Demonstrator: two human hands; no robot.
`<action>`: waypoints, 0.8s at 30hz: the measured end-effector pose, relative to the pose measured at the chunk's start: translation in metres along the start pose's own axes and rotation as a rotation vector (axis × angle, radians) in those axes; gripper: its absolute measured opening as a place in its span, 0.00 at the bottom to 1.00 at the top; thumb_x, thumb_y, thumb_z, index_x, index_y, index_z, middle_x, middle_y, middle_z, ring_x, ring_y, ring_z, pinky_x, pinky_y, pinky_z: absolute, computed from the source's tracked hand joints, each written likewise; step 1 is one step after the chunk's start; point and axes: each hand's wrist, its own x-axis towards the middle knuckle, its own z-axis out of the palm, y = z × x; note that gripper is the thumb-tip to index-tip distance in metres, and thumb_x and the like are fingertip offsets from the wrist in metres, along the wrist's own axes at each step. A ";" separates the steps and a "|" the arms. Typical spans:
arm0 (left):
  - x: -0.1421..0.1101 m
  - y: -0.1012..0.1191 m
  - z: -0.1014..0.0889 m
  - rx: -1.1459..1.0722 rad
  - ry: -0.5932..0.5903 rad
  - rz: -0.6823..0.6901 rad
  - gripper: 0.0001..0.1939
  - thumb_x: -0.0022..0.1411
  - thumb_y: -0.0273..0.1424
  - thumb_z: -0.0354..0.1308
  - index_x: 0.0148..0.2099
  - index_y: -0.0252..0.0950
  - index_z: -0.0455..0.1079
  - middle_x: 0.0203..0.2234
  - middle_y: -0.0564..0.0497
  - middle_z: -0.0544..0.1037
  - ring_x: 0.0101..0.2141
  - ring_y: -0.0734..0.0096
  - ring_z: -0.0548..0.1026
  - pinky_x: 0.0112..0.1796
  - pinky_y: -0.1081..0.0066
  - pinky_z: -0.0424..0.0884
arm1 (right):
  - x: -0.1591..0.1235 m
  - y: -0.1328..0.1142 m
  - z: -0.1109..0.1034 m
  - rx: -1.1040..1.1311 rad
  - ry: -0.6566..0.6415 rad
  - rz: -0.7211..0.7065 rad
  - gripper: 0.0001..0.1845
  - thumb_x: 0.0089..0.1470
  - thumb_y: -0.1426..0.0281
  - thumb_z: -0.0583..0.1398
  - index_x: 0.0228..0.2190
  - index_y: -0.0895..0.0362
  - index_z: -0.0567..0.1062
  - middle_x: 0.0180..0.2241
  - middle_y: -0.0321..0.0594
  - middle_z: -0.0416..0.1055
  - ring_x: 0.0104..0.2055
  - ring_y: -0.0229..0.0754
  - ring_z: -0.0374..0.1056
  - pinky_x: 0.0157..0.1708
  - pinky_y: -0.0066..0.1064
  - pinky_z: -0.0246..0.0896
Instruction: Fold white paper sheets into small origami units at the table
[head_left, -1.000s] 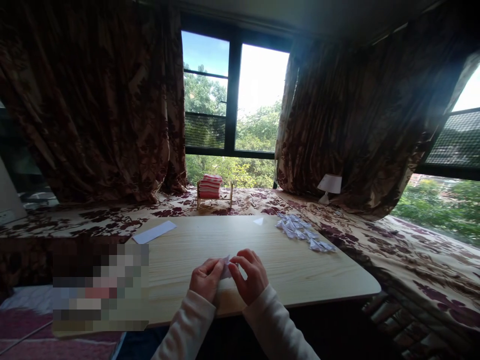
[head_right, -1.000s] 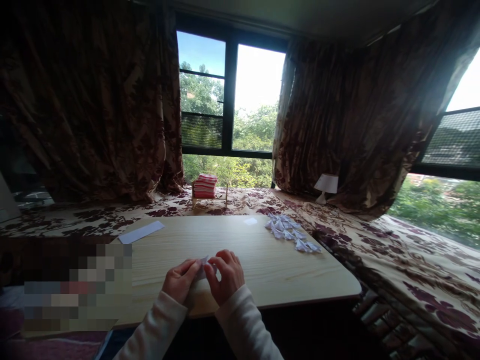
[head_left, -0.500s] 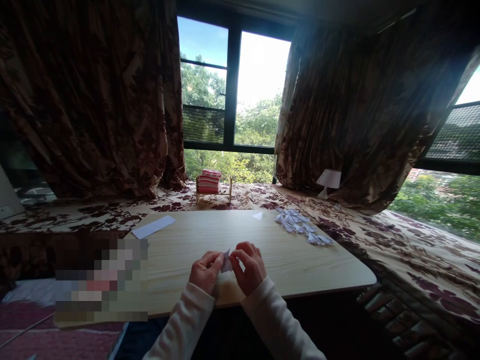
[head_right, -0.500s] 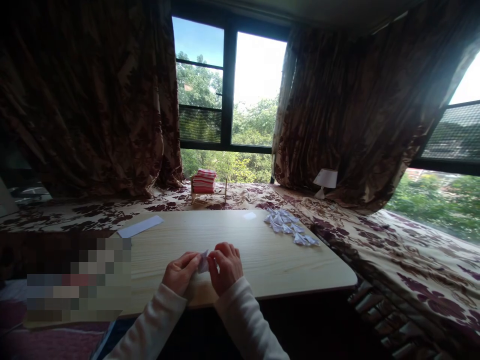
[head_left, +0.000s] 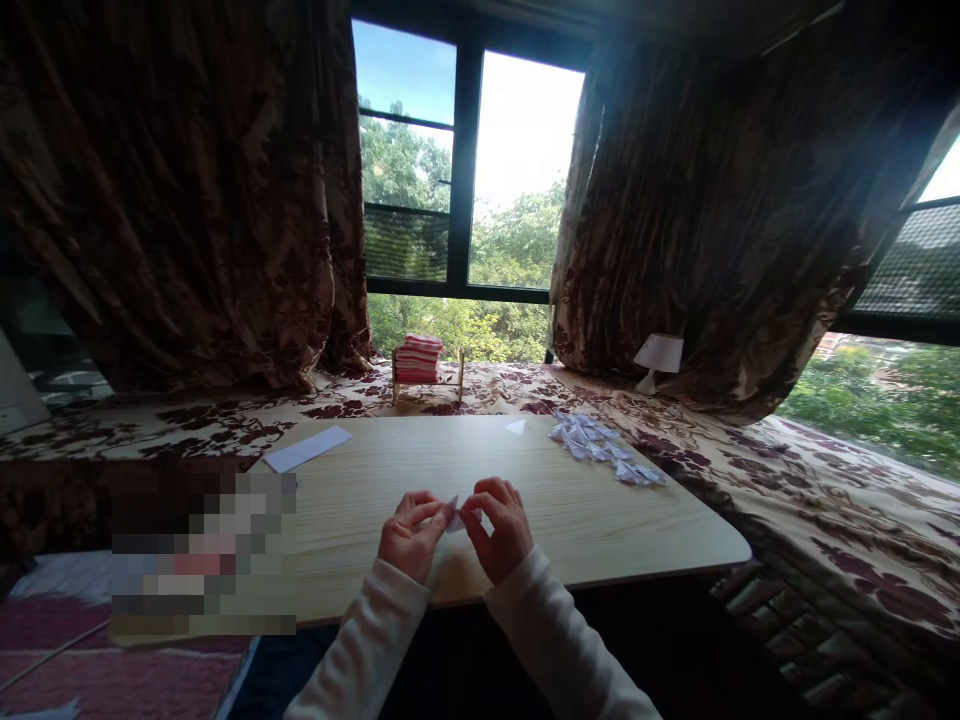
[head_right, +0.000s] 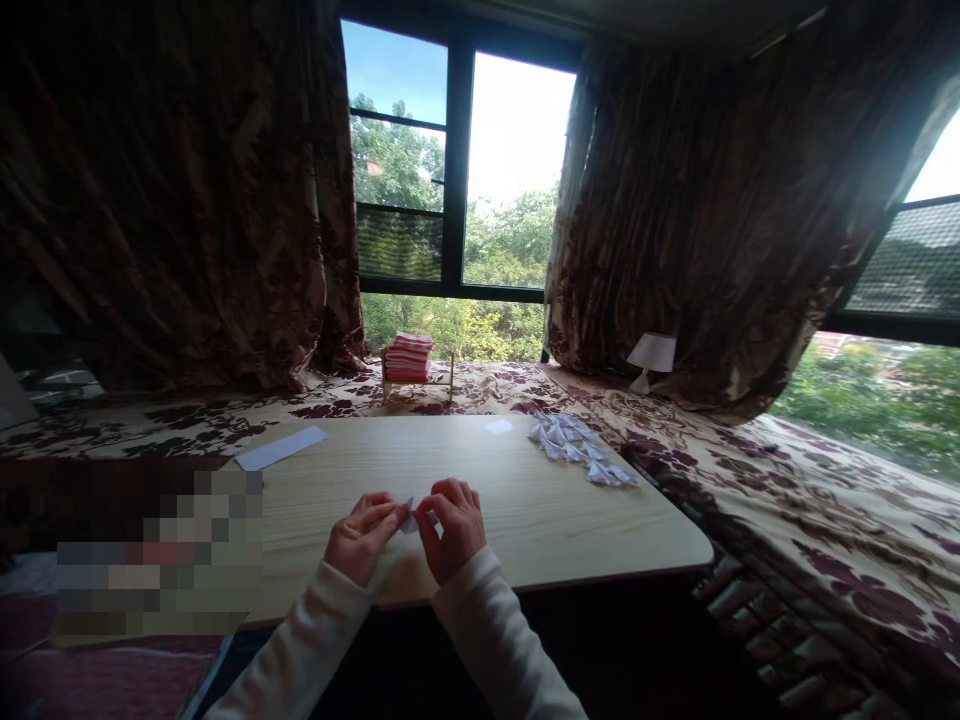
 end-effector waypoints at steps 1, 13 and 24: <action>0.000 0.000 0.000 0.006 -0.005 0.001 0.10 0.42 0.38 0.63 0.25 0.36 0.77 0.28 0.50 0.69 0.34 0.68 0.68 0.35 0.73 0.66 | 0.000 0.000 0.000 0.003 -0.001 0.002 0.04 0.50 0.74 0.56 0.25 0.57 0.69 0.30 0.38 0.64 0.35 0.41 0.59 0.36 0.34 0.52; 0.002 0.002 -0.005 0.033 -0.123 -0.009 0.08 0.43 0.35 0.62 0.22 0.35 0.76 0.25 0.50 0.69 0.32 0.68 0.68 0.36 0.71 0.64 | 0.003 0.005 -0.002 0.049 0.093 0.021 0.06 0.50 0.74 0.54 0.24 0.57 0.69 0.30 0.40 0.64 0.35 0.43 0.59 0.37 0.37 0.55; 0.003 -0.002 -0.008 -0.035 -0.113 -0.094 0.08 0.47 0.34 0.61 0.25 0.34 0.75 0.25 0.52 0.72 0.32 0.69 0.69 0.35 0.74 0.63 | 0.007 0.004 -0.006 0.171 0.255 0.091 0.10 0.54 0.75 0.50 0.37 0.57 0.69 0.36 0.43 0.63 0.40 0.42 0.60 0.40 0.38 0.58</action>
